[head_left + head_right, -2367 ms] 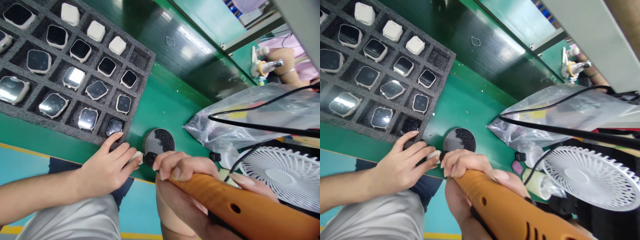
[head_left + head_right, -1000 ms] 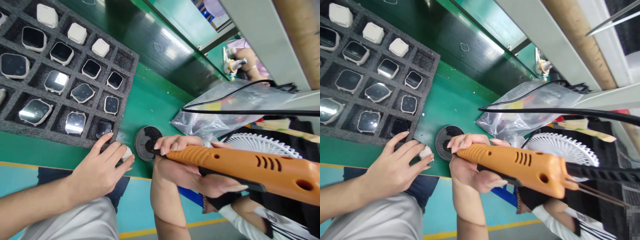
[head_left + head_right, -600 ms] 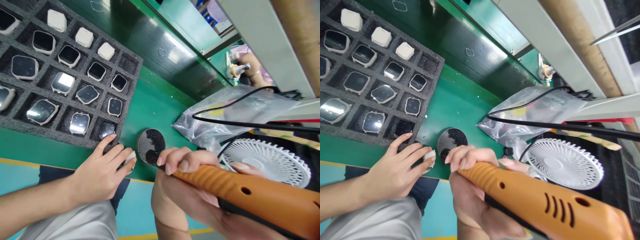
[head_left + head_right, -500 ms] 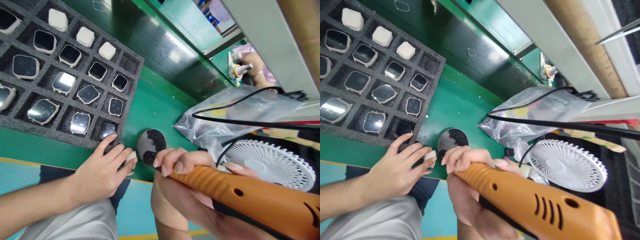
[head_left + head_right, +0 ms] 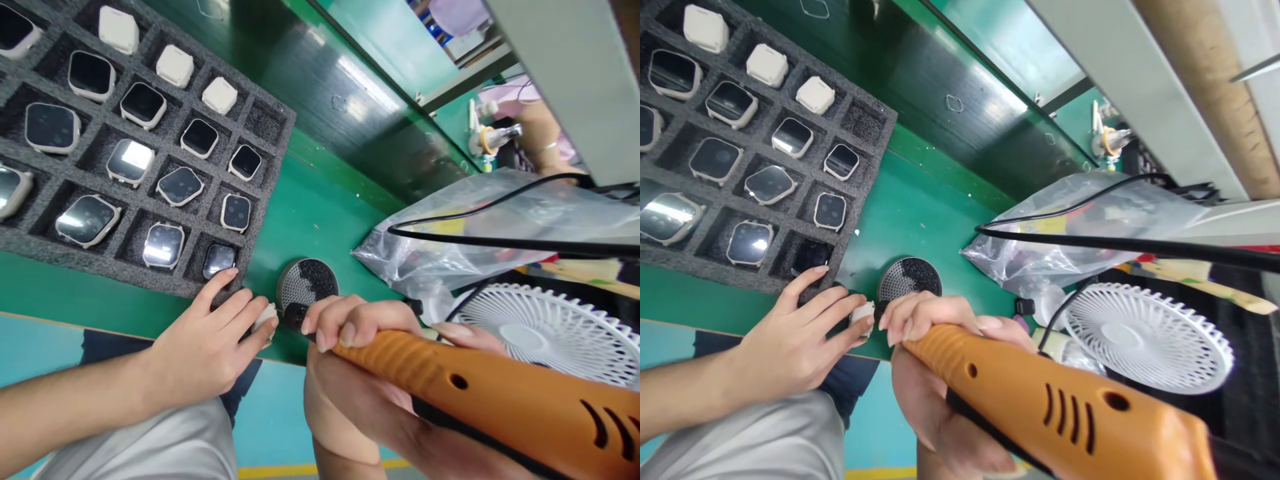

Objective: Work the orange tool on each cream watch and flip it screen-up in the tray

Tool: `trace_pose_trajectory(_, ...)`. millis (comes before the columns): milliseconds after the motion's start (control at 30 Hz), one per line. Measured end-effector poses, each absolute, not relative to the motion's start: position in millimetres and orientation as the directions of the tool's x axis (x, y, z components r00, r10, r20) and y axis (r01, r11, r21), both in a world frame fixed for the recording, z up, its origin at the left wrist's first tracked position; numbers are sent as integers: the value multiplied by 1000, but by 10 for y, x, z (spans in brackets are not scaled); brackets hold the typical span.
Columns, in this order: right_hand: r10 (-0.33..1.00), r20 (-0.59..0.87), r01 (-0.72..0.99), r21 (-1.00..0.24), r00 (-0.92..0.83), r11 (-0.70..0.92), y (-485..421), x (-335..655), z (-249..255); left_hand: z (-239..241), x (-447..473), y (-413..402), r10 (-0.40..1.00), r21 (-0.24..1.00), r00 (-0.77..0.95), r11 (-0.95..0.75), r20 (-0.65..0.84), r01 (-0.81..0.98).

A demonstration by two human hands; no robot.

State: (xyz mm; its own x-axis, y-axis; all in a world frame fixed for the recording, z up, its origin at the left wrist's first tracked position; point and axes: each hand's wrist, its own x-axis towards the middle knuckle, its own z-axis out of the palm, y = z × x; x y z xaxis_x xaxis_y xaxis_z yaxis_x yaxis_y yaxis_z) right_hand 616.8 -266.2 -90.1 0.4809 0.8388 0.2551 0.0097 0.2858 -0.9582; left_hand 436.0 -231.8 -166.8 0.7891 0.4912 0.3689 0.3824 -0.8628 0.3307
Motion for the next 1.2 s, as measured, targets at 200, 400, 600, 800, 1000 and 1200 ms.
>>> trace_pose_trajectory(200,853,259,4,-958,453,288,-2654,6117,-878,-1664,4363,-2319,491,331,787,-863,374,382)
trace_pose_trajectory(400,820,313,33,-940,479,340,-2619,6056,-923,-1663,4368,-2323,496,335,783,-860,375,385)
trace_pose_trajectory(600,834,315,-43,-927,453,373,-2618,6050,-966,-1668,4360,-2316,489,325,788,-865,373,383)
trace_pose_trajectory(800,844,319,-54,-925,432,377,-2589,6288,-971,-1645,4329,-2301,462,326,830,-873,313,363)
trace_pose_trajectory(1000,677,445,-2,-835,586,550,-2324,6413,-1196,-1640,4316,-2286,471,340,822,-867,319,365)
trace_pose_trajectory(1200,671,456,5,-829,585,560,-2306,6379,-1246,-1673,4344,-2304,481,339,808,-865,342,371)
